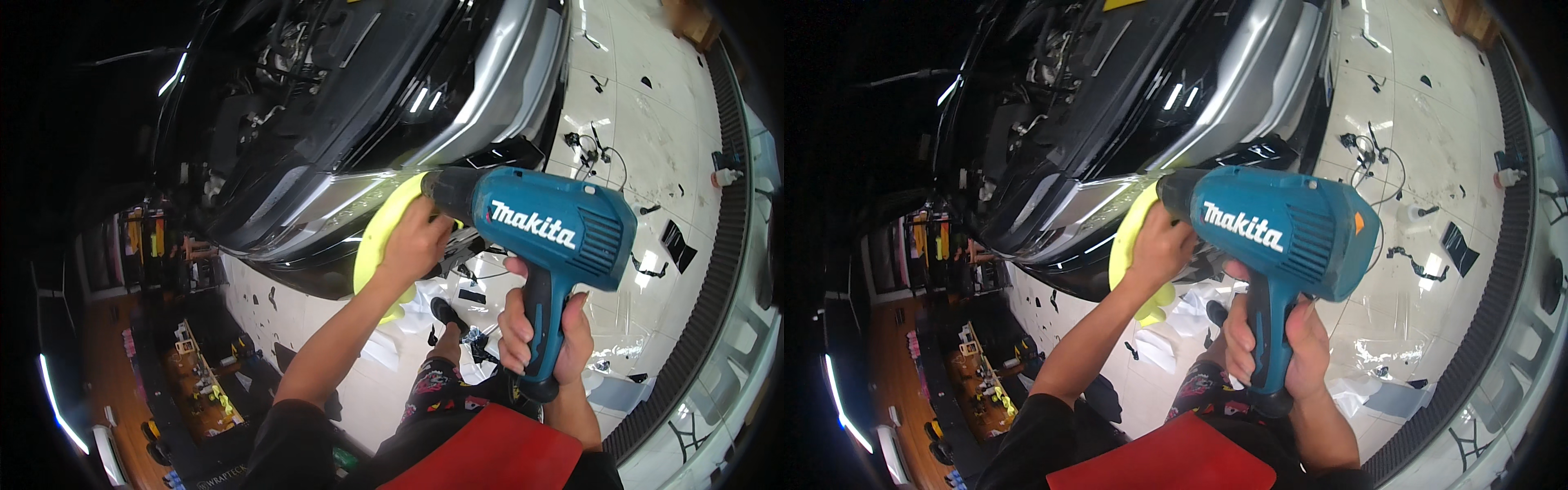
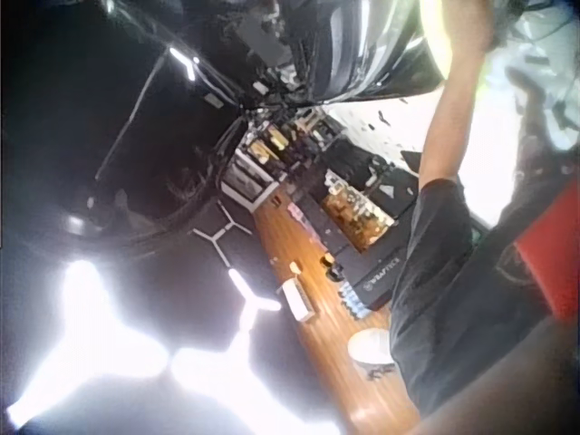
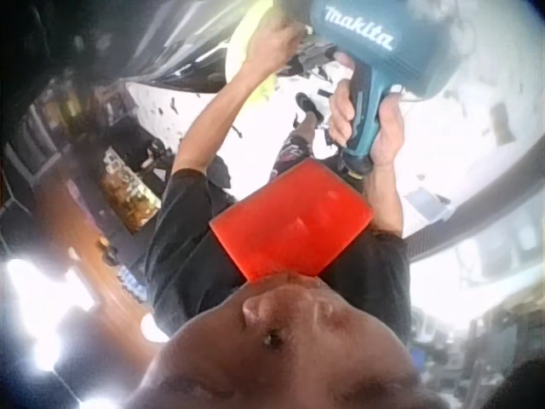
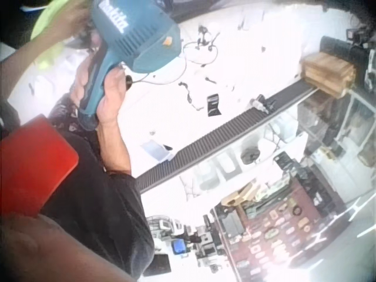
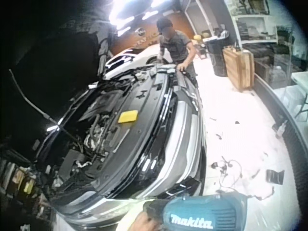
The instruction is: The person applies a transparent protective film to the front bumper of a black car. They use a red squeegee to smooth the film and remove bubbles, then wipe the surface with a yellow microfiber cloth. A heat gun is used to warm the film for better adhesion.
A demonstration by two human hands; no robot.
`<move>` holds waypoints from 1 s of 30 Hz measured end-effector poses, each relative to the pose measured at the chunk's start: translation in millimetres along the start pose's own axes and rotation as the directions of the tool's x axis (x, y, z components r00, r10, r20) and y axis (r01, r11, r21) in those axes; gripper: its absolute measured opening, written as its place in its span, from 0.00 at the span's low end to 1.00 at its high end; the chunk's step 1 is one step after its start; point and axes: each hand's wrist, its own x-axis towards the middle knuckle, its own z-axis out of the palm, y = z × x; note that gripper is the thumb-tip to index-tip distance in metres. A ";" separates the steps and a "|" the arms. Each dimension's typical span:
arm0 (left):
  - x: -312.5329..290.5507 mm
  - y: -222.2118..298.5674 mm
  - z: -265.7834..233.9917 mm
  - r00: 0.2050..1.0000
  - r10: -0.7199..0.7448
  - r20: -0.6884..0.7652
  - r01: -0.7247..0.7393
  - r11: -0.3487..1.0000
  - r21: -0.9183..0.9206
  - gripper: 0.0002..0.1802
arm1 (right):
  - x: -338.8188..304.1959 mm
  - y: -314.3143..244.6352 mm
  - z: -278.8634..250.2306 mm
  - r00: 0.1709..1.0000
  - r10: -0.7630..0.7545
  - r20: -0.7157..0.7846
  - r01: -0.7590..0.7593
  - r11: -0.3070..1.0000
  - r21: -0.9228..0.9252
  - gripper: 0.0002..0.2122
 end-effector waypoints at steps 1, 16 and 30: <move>-2.1 -2.3 3.3 0.999 0.012 0.033 -0.011 1.000 -0.025 0.15 | 0.8 2.6 4.9 1.000 0.010 0.009 -0.010 1.000 0.008 0.42; 23.5 -14.9 -0.7 0.963 0.170 0.210 -0.185 0.981 0.052 0.23 | 2.6 21.7 48.1 0.997 -0.004 0.076 0.018 0.983 -0.185 0.42; -35.4 -51.6 -55.4 0.977 0.173 0.125 -0.182 0.981 0.062 0.40 | -1.2 50.9 68.8 0.994 -0.098 0.039 0.102 0.986 -0.131 0.40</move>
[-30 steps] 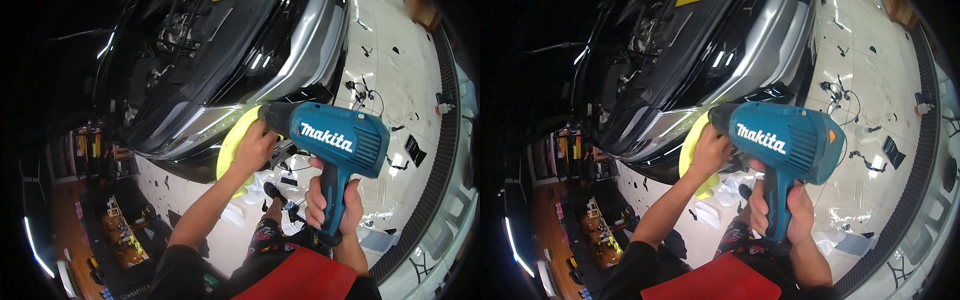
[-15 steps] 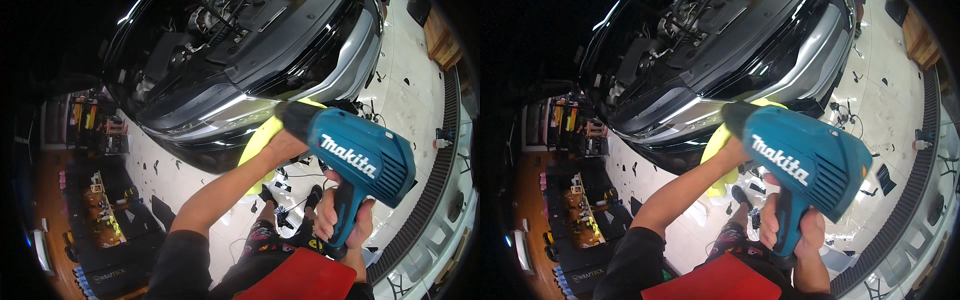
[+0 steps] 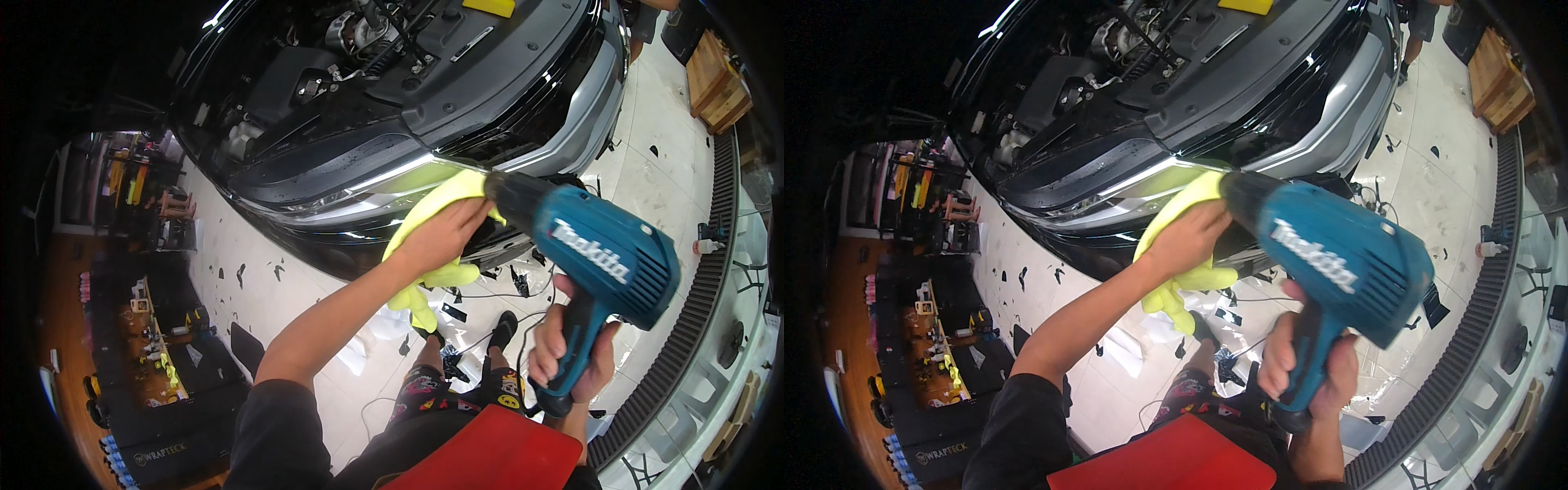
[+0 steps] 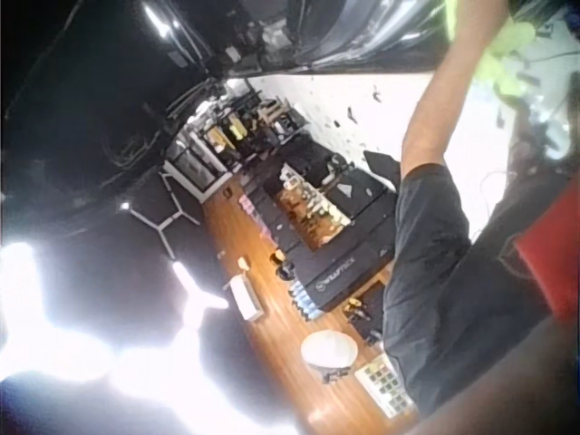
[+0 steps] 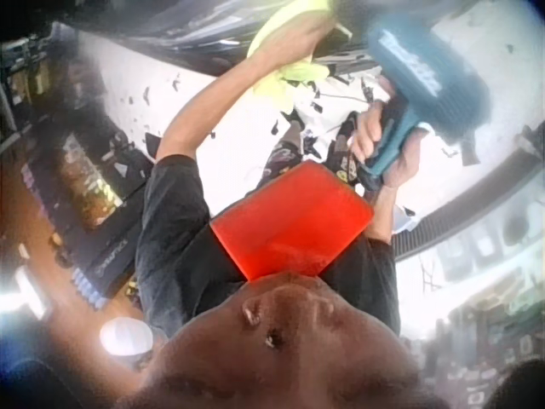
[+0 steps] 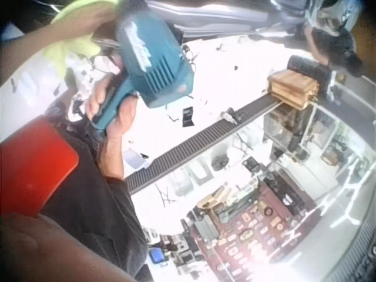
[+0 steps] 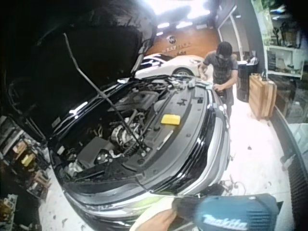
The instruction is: The person applies a transparent protective film to the front bumper of a black car. They use a red squeegee to smooth the film and remove bubbles, then wipe the surface with a yellow microfiber cloth. A heat gun is used to warm the film for better adhesion.
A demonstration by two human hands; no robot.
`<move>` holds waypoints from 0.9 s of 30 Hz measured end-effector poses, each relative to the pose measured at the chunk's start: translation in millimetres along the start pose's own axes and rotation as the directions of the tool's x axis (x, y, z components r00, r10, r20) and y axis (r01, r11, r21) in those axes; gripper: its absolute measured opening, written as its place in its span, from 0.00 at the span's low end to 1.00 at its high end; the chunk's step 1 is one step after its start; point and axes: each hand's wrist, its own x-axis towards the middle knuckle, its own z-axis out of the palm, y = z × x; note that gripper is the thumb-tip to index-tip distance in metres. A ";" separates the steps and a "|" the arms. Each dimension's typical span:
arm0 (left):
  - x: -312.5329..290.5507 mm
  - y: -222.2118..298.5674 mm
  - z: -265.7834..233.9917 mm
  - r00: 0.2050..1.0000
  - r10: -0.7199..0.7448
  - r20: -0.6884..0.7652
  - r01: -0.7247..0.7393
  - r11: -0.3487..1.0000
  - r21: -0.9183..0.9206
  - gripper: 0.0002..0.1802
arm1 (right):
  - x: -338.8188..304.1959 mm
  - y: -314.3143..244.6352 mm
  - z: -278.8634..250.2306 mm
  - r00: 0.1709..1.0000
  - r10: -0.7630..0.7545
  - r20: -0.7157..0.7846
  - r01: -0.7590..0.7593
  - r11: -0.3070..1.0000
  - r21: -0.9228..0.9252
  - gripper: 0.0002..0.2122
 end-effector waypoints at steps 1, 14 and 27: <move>-3.2 2.9 3.0 0.999 0.016 0.030 -0.017 1.000 0.004 0.40 | 7.4 2.1 3.5 0.998 0.031 0.051 -0.027 0.997 -0.072 0.41; -18.9 2.0 -1.1 0.997 0.017 0.077 -0.019 0.999 0.029 0.40 | 53.2 17.4 61.4 0.992 0.096 -0.077 -0.120 0.902 -0.414 0.39; 6.6 0.7 -28.0 0.992 -0.083 -0.094 0.103 0.965 0.241 0.47 | -23.1 -27.4 18.8 0.975 -0.134 -0.176 0.089 0.966 -0.241 0.39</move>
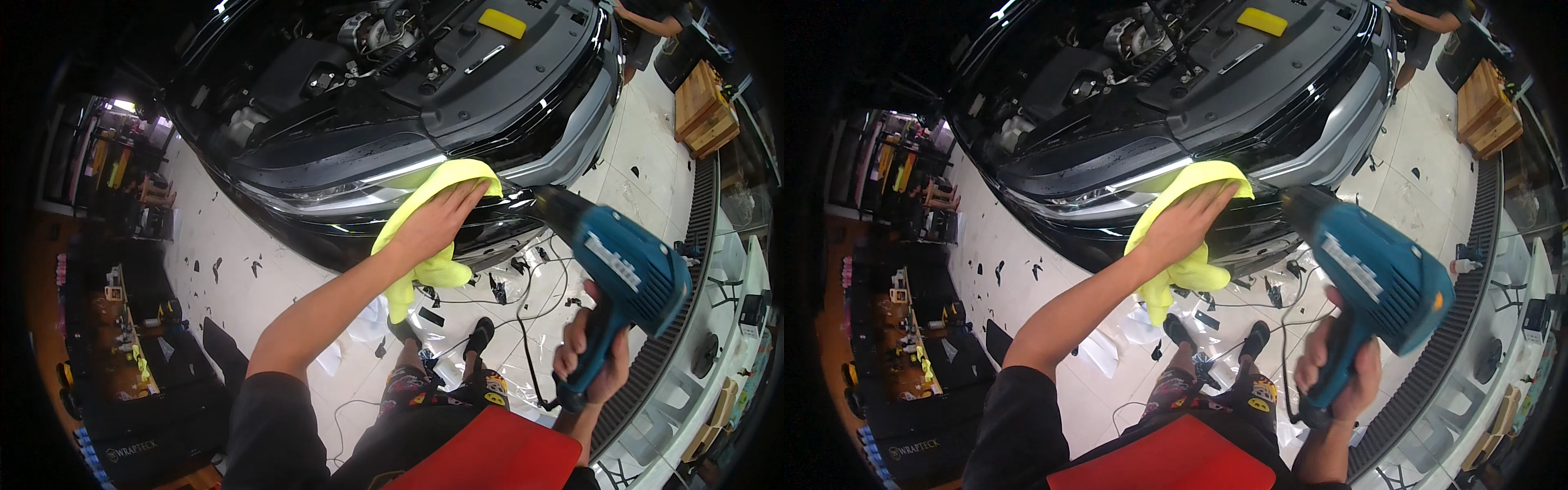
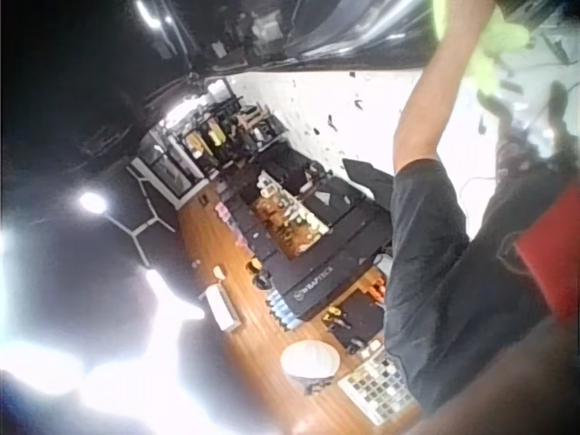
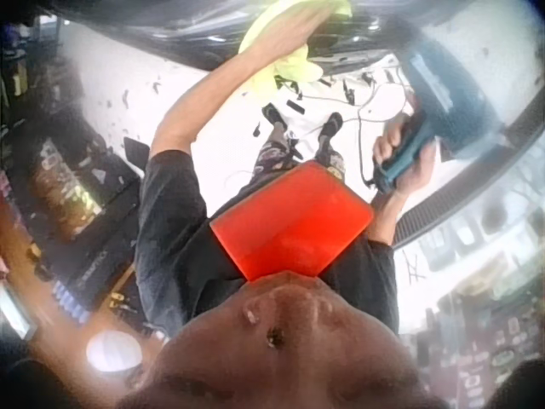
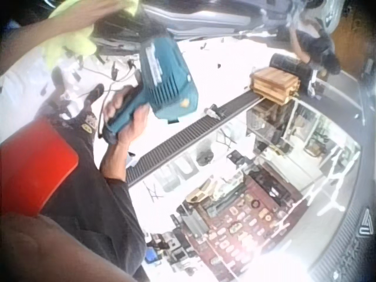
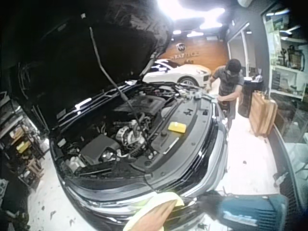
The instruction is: The person applies a transparent protective film to the front bumper of a black car. They use a red squeegee to smooth the film and remove bubbles, then wipe the surface with a yellow microfiber cloth. A heat gun is used to warm the film for better adhesion.
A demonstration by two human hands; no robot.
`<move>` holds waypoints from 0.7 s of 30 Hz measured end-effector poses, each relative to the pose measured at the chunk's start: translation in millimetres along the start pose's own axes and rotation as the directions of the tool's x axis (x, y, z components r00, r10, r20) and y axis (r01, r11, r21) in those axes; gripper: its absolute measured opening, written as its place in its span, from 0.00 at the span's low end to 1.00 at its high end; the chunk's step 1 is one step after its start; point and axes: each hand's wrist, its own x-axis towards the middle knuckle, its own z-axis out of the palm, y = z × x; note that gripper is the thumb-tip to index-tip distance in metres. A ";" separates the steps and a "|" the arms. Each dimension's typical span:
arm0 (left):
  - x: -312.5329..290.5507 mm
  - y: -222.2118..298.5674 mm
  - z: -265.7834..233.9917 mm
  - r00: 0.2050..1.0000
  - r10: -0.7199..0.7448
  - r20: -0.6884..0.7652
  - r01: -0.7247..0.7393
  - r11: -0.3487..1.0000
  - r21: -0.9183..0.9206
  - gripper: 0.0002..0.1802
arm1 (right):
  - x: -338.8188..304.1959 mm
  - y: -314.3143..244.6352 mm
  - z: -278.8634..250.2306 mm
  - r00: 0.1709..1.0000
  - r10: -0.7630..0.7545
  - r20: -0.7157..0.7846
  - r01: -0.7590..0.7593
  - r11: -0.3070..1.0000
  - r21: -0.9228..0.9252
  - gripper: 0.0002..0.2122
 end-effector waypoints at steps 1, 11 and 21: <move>-1.9 -1.2 -1.7 0.999 -0.038 0.026 0.038 0.999 -0.007 0.47 | -9.3 -4.0 -13.8 0.999 -0.028 -0.030 0.028 1.000 -0.010 0.38; -21.9 -23.9 -36.6 0.980 -0.200 0.002 0.200 0.979 -0.041 0.42 | -86.3 -37.9 -96.4 0.946 -0.070 -0.315 0.057 0.997 -0.050 0.33; -97.9 -11.7 -30.5 0.939 -0.310 -0.150 0.306 0.951 -0.051 0.37 | -49.6 1.7 -60.1 0.992 0.129 0.014 -0.129 0.989 0.066 0.38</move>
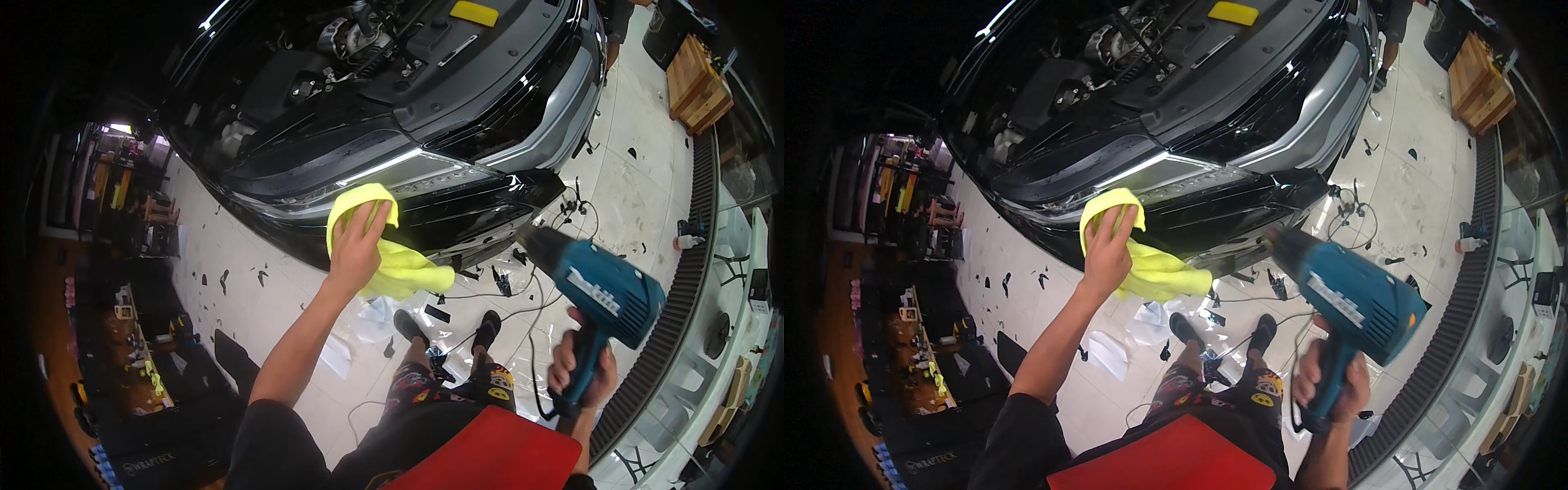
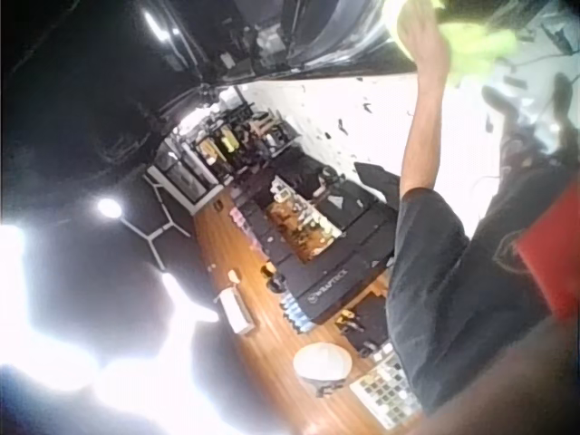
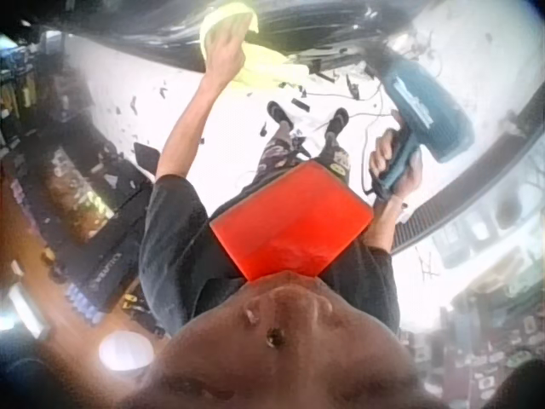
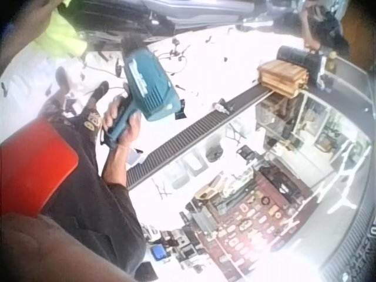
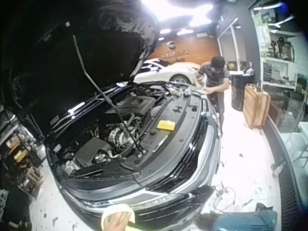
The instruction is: The person applies a transparent protective film to the front bumper of a black car. They use a red squeegee to smooth the film and remove bubbles, then wipe the surface with a yellow microfiber cloth. A heat gun is used to warm the film for better adhesion.
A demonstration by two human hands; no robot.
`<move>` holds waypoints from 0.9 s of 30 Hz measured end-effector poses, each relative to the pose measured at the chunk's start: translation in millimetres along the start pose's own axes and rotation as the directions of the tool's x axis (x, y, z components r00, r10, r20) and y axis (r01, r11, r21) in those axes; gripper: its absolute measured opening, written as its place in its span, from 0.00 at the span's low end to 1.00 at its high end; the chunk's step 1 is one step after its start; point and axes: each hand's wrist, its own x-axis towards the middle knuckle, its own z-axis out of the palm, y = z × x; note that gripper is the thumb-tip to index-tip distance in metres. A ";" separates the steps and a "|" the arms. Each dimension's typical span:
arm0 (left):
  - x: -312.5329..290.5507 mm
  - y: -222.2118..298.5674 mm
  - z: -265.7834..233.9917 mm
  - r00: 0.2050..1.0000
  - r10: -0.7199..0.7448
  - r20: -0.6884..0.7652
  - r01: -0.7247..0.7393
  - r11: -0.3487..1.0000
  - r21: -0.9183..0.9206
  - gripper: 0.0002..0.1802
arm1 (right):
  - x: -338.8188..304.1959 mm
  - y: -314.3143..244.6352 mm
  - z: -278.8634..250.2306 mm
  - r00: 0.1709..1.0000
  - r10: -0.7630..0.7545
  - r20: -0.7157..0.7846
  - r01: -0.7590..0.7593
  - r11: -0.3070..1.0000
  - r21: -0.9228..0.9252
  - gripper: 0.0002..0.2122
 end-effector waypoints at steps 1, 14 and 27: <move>6.5 3.6 1.9 1.000 0.000 -0.011 0.000 1.000 -0.011 0.38 | 15.6 4.7 11.3 0.997 0.000 0.082 -0.002 1.000 0.024 0.38; 56.2 37.2 19.7 0.997 -0.046 0.060 0.050 0.996 -0.070 0.48 | 86.9 18.5 93.3 0.963 0.033 0.269 -0.017 0.998 -0.059 0.37; -23.6 -97.1 -32.5 0.994 0.006 -0.114 -0.008 1.000 -0.011 0.36 | 62.4 48.6 120.0 0.977 0.037 0.210 0.006 0.980 -0.201 0.37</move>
